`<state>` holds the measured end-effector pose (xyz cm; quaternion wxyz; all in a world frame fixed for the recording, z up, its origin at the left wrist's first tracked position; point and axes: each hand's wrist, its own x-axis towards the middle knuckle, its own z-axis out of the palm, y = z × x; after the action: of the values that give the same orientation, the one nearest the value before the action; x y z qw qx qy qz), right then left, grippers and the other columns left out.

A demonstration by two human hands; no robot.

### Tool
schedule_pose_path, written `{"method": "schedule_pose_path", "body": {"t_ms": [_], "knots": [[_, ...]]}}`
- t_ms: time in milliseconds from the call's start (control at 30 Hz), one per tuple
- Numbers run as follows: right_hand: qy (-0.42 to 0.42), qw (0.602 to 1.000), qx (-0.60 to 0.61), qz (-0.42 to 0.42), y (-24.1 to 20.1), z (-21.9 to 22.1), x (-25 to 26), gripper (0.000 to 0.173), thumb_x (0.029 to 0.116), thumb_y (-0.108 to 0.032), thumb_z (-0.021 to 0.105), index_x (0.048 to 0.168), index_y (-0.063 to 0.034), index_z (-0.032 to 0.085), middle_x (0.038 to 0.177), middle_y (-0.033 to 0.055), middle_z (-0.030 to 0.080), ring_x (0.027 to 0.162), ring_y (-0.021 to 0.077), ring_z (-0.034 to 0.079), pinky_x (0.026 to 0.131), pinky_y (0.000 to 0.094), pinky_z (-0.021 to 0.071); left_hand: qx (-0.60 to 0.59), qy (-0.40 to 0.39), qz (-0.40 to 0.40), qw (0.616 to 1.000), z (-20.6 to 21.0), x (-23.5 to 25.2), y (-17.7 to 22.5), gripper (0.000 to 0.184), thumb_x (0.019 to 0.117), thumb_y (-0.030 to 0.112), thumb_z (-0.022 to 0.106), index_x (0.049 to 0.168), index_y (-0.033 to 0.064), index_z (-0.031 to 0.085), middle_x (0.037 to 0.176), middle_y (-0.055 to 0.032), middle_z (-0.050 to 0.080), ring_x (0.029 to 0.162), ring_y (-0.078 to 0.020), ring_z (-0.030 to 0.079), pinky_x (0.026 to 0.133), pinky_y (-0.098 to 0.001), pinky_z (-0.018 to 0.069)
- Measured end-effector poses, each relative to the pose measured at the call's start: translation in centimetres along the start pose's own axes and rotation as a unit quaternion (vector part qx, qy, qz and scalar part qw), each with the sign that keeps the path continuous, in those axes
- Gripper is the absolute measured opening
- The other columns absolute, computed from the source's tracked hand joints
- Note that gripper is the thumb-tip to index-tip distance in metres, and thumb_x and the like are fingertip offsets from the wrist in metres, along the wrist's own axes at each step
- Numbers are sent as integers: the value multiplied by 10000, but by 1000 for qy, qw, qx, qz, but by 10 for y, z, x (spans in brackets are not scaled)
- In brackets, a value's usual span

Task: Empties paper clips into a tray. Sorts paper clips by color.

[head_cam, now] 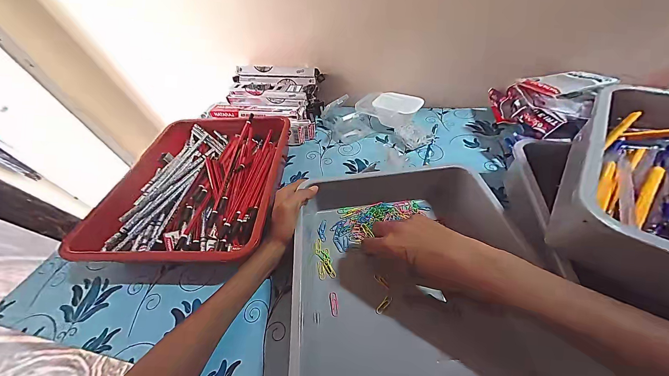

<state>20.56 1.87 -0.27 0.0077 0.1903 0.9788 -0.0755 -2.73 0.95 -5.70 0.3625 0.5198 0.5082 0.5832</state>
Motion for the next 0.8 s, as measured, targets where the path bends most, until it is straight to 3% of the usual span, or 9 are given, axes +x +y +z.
{"method": "schedule_pose_path", "body": {"t_ms": [100, 200, 300, 367, 433, 467, 533, 667, 800], "knots": [[108, 994, -9, -3, -3, -3, -10, 171, 992, -160, 611, 986, -104, 772, 876, 92, 645, 713, 225, 660, 561, 375, 519, 38, -19, -65, 997, -3, -4, 7, 219, 1052, 171, 459, 1084, 97, 663, 870, 66, 623, 735, 47, 576, 692, -166, 497], [140, 990, 22, 4, -5, -11, -15, 139, 984, -181, 632, 962, -131, 759, 870, 30, 679, 774, 170, 676, 620, 347, 541, 20, -21, -119, 992, -3, -6, 11, 170, 1020, 259, 530, 1091, 173, 658, 854, 60, 647, 697, 9, 617, 617, -197, 535], [118, 991, 69, 6, -9, -14, -19, 116, 967, -197, 645, 906, -136, 723, 717, -28, 629, 651, 103, 613, 551, 303, 474, -30, 7, -108, 994, 7, 1, 9, 145, 1034, 165, 496, 1031, 118, 633, 843, 59, 638, 737, 16, 620, 686, -188, 536], [83, 982, 168, -20, -14, -15, -21, 144, 980, -197, 620, 987, -131, 747, 709, -69, 631, 608, -2, 554, 539, 184, 437, -54, 23, -60, 996, 13, 5, 5, 213, 1049, 86, 414, 1041, 54, 624, 878, 61, 627, 814, 41, 611, 784, -175, 517], [-2, 943, 326, -62, -21, -20, -22, 213, 1041, -166, 565, 1063, -57, 746, 755, -68, 665, 607, -93, 528, 546, 76, 423, -66, 29, -25, 997, 13, 7, 0, 256, 1041, 65, 377, 957, 84, 618, 825, 90, 622, 787, 55, 605, 775, -160, 512], [-52, 918, 385, -74, -24, -23, -23, 251, 1067, -169, 527, 1086, -25, 732, 780, -59, 681, 608, -104, 528, 545, 67, 424, -73, 24, -17, 997, 13, 7, -2, 271, 1040, 64, 367, 946, 93, 620, 821, 96, 629, 787, 53, 612, 777, -164, 519], [-93, 903, 413, -73, -25, -24, -25, 284, 1088, -188, 494, 1115, -21, 723, 780, -65, 689, 593, -107, 534, 534, 68, 435, -73, 19, -5, 997, 12, 8, -4, 286, 1038, 59, 363, 921, 109, 619, 808, 112, 627, 784, 60, 610, 782, -161, 516], [30, 974, 225, -13, -20, -14, -25, 174, 1015, -184, 578, 1069, -128, 733, 667, -97, 583, 559, -46, 493, 499, 137, 392, -79, 11, 18, 997, 11, 10, -8, 328, 1021, 48, 350, 848, 159, 606, 770, 137, 625, 767, 75, 604, 769, -154, 512], [81, 988, 133, 22, -14, -7, -18, 152, 979, -189, 597, 1029, -147, 734, 702, -59, 610, 599, 51, 567, 523, 255, 460, -76, 12, 16, 997, 10, 11, -7, 328, 1015, 51, 368, 806, 184, 584, 726, 142, 593, 715, 74, 580, 724, -141, 498]]}}
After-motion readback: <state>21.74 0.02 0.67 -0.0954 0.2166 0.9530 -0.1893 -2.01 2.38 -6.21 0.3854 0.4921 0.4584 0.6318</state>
